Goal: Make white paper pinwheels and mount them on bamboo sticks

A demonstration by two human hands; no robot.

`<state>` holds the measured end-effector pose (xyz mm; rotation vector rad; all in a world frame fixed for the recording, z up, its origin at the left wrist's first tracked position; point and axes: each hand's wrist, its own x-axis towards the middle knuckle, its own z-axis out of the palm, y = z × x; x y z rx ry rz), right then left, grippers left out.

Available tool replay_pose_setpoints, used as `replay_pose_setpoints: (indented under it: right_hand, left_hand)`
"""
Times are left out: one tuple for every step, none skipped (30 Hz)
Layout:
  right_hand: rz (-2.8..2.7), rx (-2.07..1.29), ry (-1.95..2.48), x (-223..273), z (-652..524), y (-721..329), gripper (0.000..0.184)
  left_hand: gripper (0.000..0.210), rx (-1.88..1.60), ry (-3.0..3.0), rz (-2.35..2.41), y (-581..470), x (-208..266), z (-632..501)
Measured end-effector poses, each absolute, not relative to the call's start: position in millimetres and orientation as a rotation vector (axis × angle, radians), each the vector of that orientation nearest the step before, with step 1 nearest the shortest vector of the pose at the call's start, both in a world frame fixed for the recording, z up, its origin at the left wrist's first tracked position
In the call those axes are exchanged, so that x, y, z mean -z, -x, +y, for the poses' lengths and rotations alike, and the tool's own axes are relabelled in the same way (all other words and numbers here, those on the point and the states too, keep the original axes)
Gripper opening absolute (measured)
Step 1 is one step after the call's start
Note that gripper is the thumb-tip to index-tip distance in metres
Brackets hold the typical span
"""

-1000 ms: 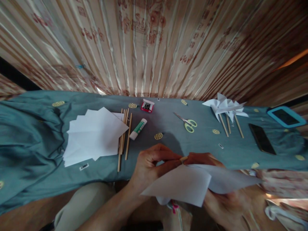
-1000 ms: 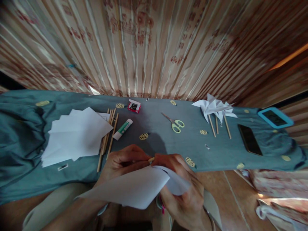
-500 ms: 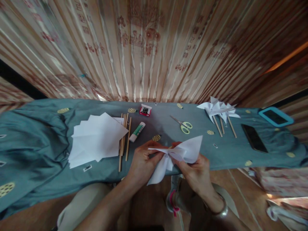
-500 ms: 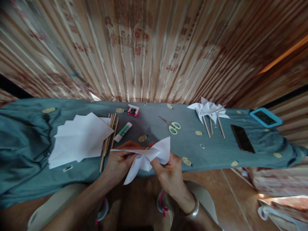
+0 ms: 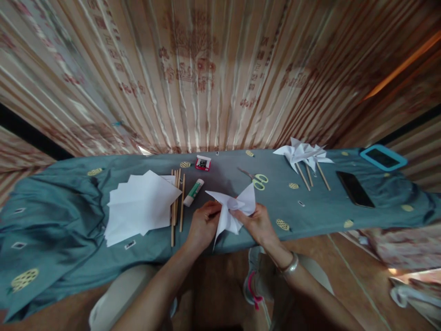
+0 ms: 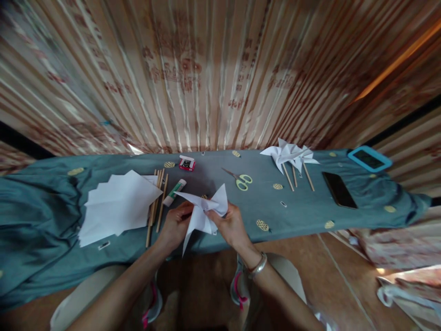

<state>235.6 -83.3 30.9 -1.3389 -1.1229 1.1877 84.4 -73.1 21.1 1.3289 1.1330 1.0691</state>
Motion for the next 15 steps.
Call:
replay_pose_setpoints:
  right_hand:
    - [-1.110, -1.202, 1.333, -28, -81, -236, 0.028]
    - [-1.100, -1.212, 1.327, -26, -80, -237, 0.028]
    - [-1.096, -1.219, 1.322, -23, -78, -238, 0.029]
    - [-1.096, -1.225, 1.318, -21, -77, -239, 0.029]
    - [-1.101, -1.230, 1.316, -19, -76, -240, 0.029]
    - [-1.108, -1.233, 1.315, -18, -75, -241, 0.029]
    - [-1.116, -1.237, 1.313, -17, -75, -242, 0.029]
    - [-1.123, -1.239, 1.311, -16, -74, -242, 0.029]
    - [-1.126, -1.240, 1.309, -16, -74, -243, 0.029]
    - [-1.127, -1.241, 1.307, -15, -74, -243, 0.030]
    - [-1.130, -1.247, 1.307, -15, -74, -244, 0.030]
    - [-1.134, -1.253, 1.309, -14, -74, -244, 0.030]
    - [-1.137, -1.256, 1.314, -13, -73, -244, 0.031]
    - [-1.140, -1.255, 1.324, -13, -73, -244, 0.031]
    - [-1.145, -1.250, 1.337, -12, -73, -244, 0.032]
  left_hand:
    - [0.014, -1.075, -1.325, 1.135, -85, -18, -72]
    - [0.014, -1.081, -1.320, 1.136, -86, -15, -70]
    - [0.014, -1.085, -1.316, 1.135, -86, -13, -69]
    - [0.015, -1.085, -1.309, 1.133, -87, -11, -68]
    - [0.015, -1.082, -1.301, 1.132, -87, -10, -67]
    - [0.016, -1.078, -1.290, 1.133, -88, -10, -66]
    - [0.017, -1.072, -1.279, 1.136, -88, -9, -66]
    - [0.018, -1.063, -1.270, 1.139, -88, -9, -65]
    - [0.019, -1.056, -1.262, 1.145, -89, -9, -65]
    - [0.020, -1.052, -1.257, 1.151, -89, -10, -64]
    - [0.020, -1.050, -1.253, 1.160, -89, -9, -64]
    - [0.021, -1.048, -1.250, 1.168, -89, -9, -64]
    - [0.021, -1.047, -1.247, 1.176, -89, -8, -64]
    - [0.021, -1.048, -1.245, 1.186, -89, -7, -64]
    - [0.020, -1.048, -1.243, 1.195, -88, -6, -64]
